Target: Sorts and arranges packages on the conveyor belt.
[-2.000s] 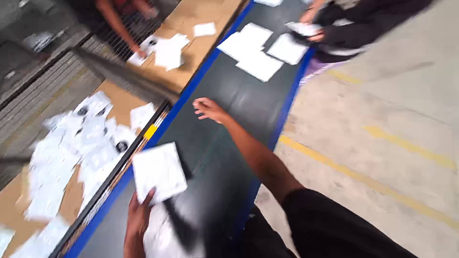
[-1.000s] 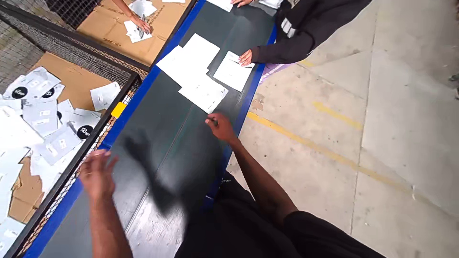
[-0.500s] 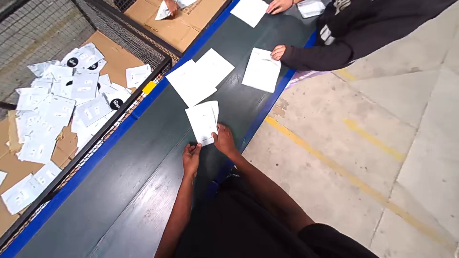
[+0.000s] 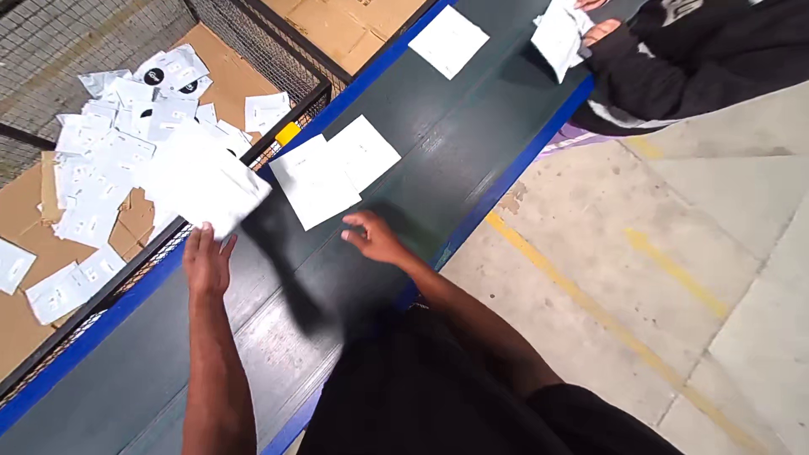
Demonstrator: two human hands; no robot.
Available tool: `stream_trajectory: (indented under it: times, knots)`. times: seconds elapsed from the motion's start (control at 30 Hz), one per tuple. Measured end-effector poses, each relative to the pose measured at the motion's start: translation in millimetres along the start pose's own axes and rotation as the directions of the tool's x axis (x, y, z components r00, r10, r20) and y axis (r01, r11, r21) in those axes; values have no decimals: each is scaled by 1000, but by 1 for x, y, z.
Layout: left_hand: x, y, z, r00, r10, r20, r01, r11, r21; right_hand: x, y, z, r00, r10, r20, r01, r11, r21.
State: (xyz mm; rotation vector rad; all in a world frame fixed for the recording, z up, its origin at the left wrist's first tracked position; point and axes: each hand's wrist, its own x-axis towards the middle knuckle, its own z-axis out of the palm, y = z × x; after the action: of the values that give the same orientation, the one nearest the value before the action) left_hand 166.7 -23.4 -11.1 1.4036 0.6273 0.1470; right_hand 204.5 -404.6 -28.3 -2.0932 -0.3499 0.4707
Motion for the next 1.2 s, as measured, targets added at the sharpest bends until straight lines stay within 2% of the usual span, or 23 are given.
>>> stream_trajectory:
  times: [0.07,0.1,0.2,0.3,0.37,0.43,0.53,0.67,0.73,0.8,0.83,0.87,0.93,0.97,1.0,1.07,1.1,1.13,1.17,1.2]
  knots:
    - [21,-2,21,998,-23,-61,38,965,260,38,24,-23,982,73,-176,-108,974,-201]
    - [22,-7,35,999,-18,-51,37,911,411,51,34,-32,962,120,-245,-184,949,-256]
    - [18,-35,70,998,-2,-67,52,643,764,76,51,-37,916,231,-328,-352,857,-377]
    - [4,-68,85,983,-76,-165,181,430,884,83,45,-7,920,243,-307,-373,780,-502]
    - [-4,-85,76,974,-28,-224,218,374,901,83,37,17,918,252,-307,-381,775,-503]
    - [-7,-87,54,953,-22,-302,282,423,861,81,28,34,915,292,-279,-393,798,-456]
    - [-8,-81,10,921,-115,-373,379,493,783,79,14,60,925,332,-186,-380,830,-408]
    - [-19,-82,-52,938,-113,-327,308,702,642,76,-6,101,962,263,-69,-267,870,-415]
    - [-45,-76,-78,946,-107,-307,274,770,576,75,-23,113,956,294,11,-279,918,-281]
    - [-64,-79,-88,963,-95,-251,219,818,531,92,-39,85,932,341,126,-342,940,-15]
    - [-73,-83,-99,969,-87,-232,196,840,505,110,-44,65,937,316,151,-336,932,138]
    - [-85,-88,-112,971,-83,-224,184,858,480,134,-47,39,953,273,129,-296,931,215]
    - [-106,-98,-132,971,-76,-226,170,886,431,193,-50,-40,989,144,-32,-131,955,267]
    - [-114,-101,-139,969,-69,-236,164,897,410,223,-48,-85,983,88,-161,-31,945,325]
    - [-121,-104,-145,966,-67,-248,162,909,384,246,-48,-129,947,93,-307,50,902,429]
    - [-132,-111,-154,958,-58,-281,152,933,326,276,-35,-206,836,234,-496,143,780,609]
    - [-136,-114,-155,950,-53,-308,150,943,298,283,-24,-230,786,305,-537,88,805,586]
    - [-138,-116,-157,942,-50,-332,146,952,270,282,-13,-240,770,323,-551,-37,884,467]
    - [-137,-116,-156,933,-48,-356,139,962,236,277,-2,-235,792,283,-541,-164,952,259]
    - [-136,-118,-153,929,-50,-368,130,972,197,268,7,-219,849,229,-477,-244,969,31]
